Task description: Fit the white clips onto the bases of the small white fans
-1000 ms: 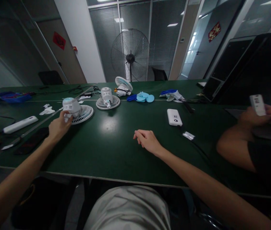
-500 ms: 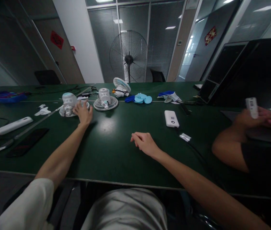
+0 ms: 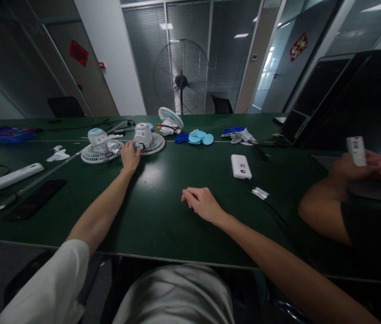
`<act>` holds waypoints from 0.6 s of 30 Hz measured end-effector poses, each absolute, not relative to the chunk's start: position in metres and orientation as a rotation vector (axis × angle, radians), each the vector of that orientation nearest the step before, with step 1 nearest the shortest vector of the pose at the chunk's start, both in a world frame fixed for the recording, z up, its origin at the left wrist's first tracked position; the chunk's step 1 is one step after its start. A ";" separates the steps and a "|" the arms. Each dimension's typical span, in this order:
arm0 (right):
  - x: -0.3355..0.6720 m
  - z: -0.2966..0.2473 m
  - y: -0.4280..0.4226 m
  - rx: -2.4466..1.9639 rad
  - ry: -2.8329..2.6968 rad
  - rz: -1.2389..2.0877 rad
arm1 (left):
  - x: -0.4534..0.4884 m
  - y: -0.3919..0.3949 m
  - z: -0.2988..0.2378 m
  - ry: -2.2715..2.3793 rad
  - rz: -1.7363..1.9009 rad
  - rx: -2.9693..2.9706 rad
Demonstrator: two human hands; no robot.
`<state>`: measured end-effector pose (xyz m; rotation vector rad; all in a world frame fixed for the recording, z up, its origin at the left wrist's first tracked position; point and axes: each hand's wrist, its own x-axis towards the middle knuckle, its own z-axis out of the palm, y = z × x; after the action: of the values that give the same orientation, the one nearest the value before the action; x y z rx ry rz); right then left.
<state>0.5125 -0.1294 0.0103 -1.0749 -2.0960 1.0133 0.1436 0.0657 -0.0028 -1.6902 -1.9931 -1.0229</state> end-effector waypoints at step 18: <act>0.511 0.016 -0.131 -1.096 -2.097 1.008 | 0.151 0.068 0.003 -2.009 -1.184 -1.933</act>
<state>0.5110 -0.1312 0.0158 -1.0962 -2.0968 1.0079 0.1515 0.0675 0.0027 -1.9335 -2.0092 -1.1841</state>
